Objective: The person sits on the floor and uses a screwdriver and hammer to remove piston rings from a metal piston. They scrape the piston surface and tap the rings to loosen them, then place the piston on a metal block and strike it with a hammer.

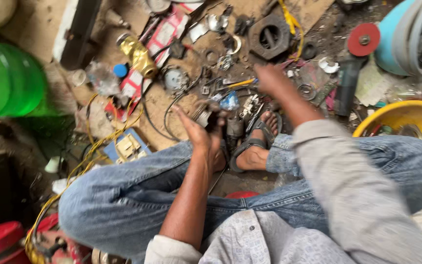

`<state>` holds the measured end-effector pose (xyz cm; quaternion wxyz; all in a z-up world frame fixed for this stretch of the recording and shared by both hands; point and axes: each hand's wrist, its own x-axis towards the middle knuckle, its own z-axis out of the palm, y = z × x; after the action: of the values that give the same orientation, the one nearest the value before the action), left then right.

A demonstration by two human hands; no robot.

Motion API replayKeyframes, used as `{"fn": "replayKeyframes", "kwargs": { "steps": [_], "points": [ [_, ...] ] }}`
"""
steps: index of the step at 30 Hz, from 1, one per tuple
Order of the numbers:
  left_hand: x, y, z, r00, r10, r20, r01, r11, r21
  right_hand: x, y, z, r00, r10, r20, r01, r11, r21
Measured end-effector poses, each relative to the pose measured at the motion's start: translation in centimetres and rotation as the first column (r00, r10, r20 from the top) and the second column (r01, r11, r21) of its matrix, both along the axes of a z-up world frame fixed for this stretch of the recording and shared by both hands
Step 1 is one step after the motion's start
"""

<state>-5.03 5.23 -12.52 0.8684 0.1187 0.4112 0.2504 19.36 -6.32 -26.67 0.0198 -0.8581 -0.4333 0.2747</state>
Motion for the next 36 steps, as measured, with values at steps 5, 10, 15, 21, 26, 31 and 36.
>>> {"fn": "replayKeyframes", "kwargs": {
  "steps": [5,10,15,21,26,31,36],
  "points": [
    [-0.5,0.1,3.7,0.993,-0.108,0.051,0.105,0.994,0.042,3.8,-0.5,14.3,0.987,0.162,0.013,-0.163,0.978,0.133],
    [-1.4,0.2,8.7,0.969,-0.182,0.166,0.165,0.98,0.113,1.1,-6.3,27.2,0.983,0.128,-0.131,-0.087,0.956,0.28],
    [-1.8,1.1,11.3,0.96,-0.26,0.101,0.248,0.962,0.119,-5.5,-10.2,30.1,0.958,0.082,-0.275,0.071,0.861,0.504],
    [-2.6,2.1,11.9,0.943,-0.332,-0.028,0.33,0.923,0.199,-9.7,-10.2,29.2,0.95,0.052,-0.308,0.151,0.786,0.6],
    [-2.7,2.3,12.0,0.909,-0.415,0.044,0.389,0.881,0.27,-9.3,-9.4,29.8,0.977,0.095,-0.19,0.041,0.794,0.607],
    [-2.6,3.0,13.4,0.794,-0.545,-0.269,0.591,0.593,0.547,-9.1,-9.0,30.8,0.982,0.055,-0.181,0.06,0.815,0.576],
    [-2.5,3.0,14.8,0.757,-0.413,-0.507,0.646,0.353,0.677,-8.9,-9.0,31.1,0.98,0.056,-0.193,0.069,0.807,0.587]
  ]
}}
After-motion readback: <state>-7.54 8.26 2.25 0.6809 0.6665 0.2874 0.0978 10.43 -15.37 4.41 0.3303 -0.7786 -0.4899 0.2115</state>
